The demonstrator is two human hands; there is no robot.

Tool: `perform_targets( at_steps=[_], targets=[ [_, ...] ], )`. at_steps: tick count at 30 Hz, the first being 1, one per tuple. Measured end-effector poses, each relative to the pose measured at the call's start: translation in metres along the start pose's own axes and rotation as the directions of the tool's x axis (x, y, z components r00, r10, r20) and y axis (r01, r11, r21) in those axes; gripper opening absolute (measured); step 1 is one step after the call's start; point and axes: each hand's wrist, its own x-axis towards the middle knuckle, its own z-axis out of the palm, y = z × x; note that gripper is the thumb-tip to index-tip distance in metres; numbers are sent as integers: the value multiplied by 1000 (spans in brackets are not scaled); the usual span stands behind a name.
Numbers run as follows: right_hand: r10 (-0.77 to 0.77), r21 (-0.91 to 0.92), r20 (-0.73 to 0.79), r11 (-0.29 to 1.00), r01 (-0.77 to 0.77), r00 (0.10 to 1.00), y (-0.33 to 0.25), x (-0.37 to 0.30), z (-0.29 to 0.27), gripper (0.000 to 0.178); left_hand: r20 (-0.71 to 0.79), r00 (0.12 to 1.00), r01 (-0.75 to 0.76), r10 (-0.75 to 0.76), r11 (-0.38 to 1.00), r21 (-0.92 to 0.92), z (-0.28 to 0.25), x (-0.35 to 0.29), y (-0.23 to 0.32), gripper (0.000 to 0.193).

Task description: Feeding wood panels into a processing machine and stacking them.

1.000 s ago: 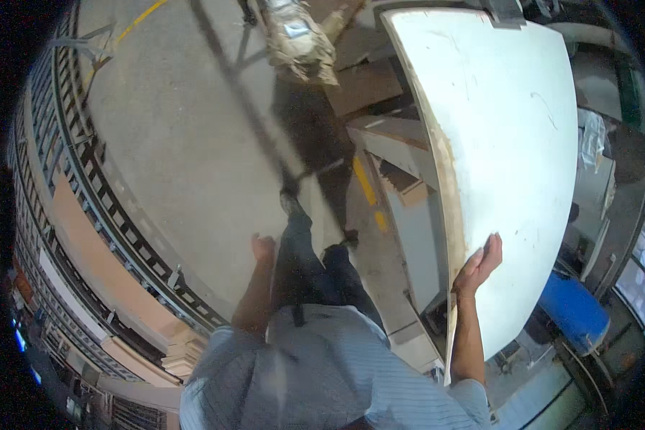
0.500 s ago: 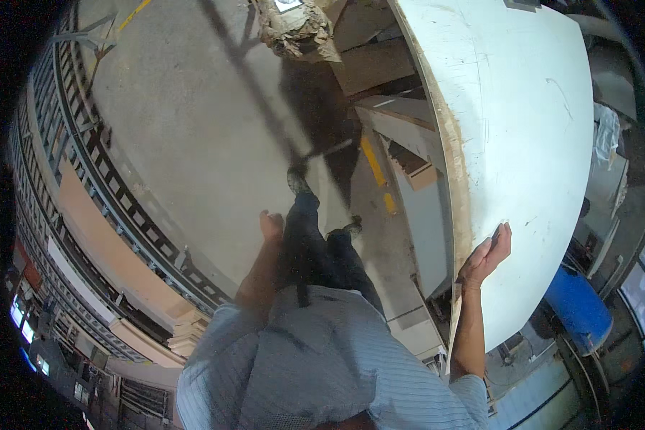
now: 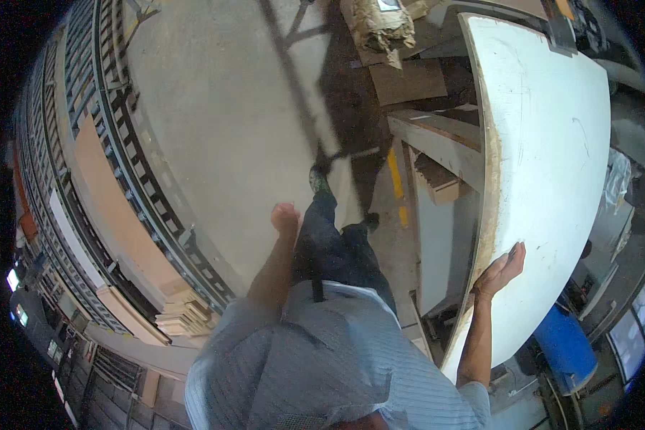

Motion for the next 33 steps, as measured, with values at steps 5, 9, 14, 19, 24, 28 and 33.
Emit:
perform_targets(
  at_steps=[5, 9, 14, 19, 24, 28, 33],
  targets=[
    [-19, 37, 0, 999, 19, 1000, 1, 0, 3, 47, -106, 966, -235, 237, 971, 34, -6, -2, -16, 8],
    [-29, 81, -1, 996, 29, 1000, 2, 1, 4, 47, -214, 976, -101, 47, 963, -250, -3, -4, -12, 30],
    [-46, 81, -17, 996, 48, 999, -1, 0, 8, 48, -416, 884, -162, -216, 692, -704, -38, 8, 68, 48],
    [-34, 44, -37, 998, 36, 999, 4, 0, -2, 47, -734, 668, -717, 121, 367, -593, -186, -25, 256, 67],
    [-75, -5, -40, 997, 74, 996, 12, 2, 1, 45, -777, 619, -762, 111, -152, -629, -312, -114, 367, 69],
    [-148, 43, -18, 988, 148, 989, -9, 9, 10, 46, -821, 567, -725, -70, -517, -456, -365, -195, 425, 57],
    [-129, -32, -62, 991, 127, 990, 13, 5, 4, 50, -796, 606, -715, -21, -453, -532, -375, -286, 353, 55]
  ],
)
